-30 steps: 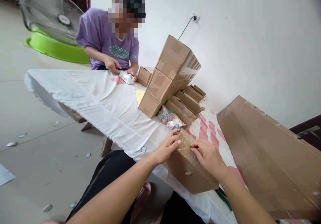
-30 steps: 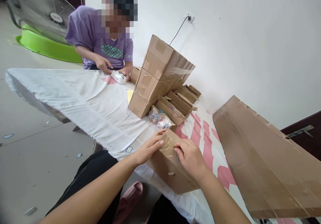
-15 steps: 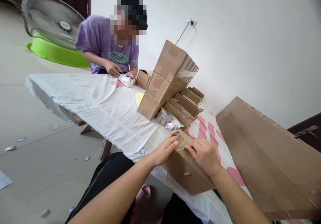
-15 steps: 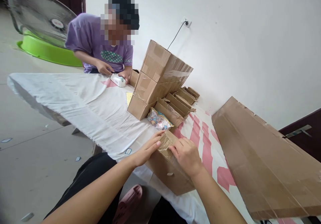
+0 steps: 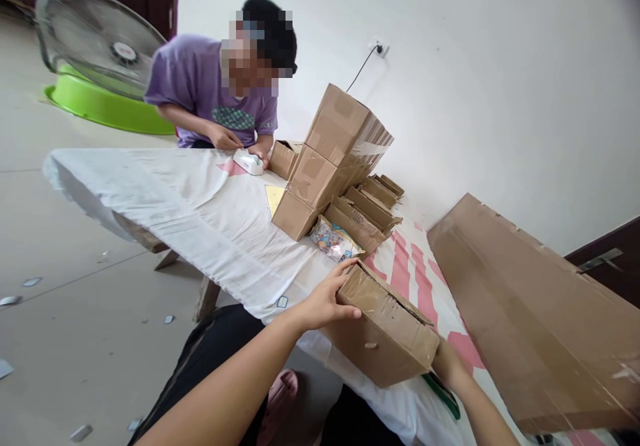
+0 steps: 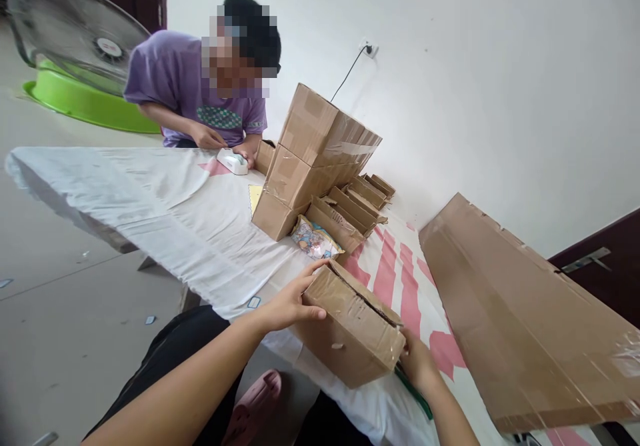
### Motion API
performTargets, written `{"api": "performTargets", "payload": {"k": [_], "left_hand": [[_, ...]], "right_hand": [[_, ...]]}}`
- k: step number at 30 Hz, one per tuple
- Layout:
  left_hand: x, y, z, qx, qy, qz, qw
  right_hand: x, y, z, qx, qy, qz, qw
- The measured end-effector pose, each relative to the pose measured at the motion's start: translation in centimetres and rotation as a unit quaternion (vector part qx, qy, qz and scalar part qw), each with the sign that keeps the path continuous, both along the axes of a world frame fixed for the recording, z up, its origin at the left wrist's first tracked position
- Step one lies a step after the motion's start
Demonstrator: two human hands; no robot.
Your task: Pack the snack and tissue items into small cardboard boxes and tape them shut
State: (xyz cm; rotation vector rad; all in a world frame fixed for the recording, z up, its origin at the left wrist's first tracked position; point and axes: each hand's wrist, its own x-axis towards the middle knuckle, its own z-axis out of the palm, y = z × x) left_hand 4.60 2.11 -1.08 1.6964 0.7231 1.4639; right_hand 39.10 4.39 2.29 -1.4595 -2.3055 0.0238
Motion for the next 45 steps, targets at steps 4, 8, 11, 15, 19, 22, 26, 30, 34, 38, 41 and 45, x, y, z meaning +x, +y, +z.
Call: {"api": "performTargets", "payload": {"k": [4,8,11,15,19,22,26,30,34,38,41,45], "left_hand": [[0.3,0.2,-0.3,-0.018,-0.039,-0.019,0.999],[0.5,0.2,-0.3,-0.027,-0.056,-0.02,0.998],[0.8,0.0,-0.1,-0.034,-0.061,-0.004,0.998],[1.3,-0.3,0.0,-0.032,-0.055,0.023,0.998],[1.5,-0.4,-0.1,-0.037,-0.049,0.036,0.997],[1.5,-0.4,-0.2,-0.042,-0.051,0.038,0.997],[1.5,-0.5,-0.2,-0.037,-0.057,0.042,0.997],[1.5,-0.4,-0.2,-0.025,-0.054,0.047,0.997],[1.5,-0.4,-0.1,-0.022,-0.053,0.047,0.997],[1.4,-0.5,-0.1,-0.017,-0.047,0.051,0.997],[1.4,-0.4,-0.3,-0.014,-0.039,0.056,0.998],[1.4,-0.4,-0.5,-0.008,-0.028,0.066,0.997]], "right_hand": [[2.0,-2.2,-3.8,0.007,-0.03,0.036,0.999],[4.4,-2.3,-6.5,0.039,-0.04,0.028,0.998],[5.6,-1.3,-6.3,0.051,-0.009,-0.04,0.998],[3.9,-1.9,-2.2,0.173,0.054,-0.138,0.974],[-2.1,-5.5,2.8,0.275,0.03,-0.032,0.96],[-7.0,-8.0,4.3,0.232,-0.048,0.097,0.967],[-11.0,-8.8,3.5,0.222,-0.104,0.115,0.963],[-12.2,-8.0,2.9,0.256,-0.103,0.083,0.958],[-12.4,-7.5,3.7,0.219,-0.072,0.14,0.963],[-12.8,-7.5,4.6,0.19,-0.126,0.147,0.962],[-13.2,-7.6,4.7,0.216,-0.19,0.122,0.95],[-13.4,-7.6,4.0,0.238,-0.223,0.121,0.937]]}}
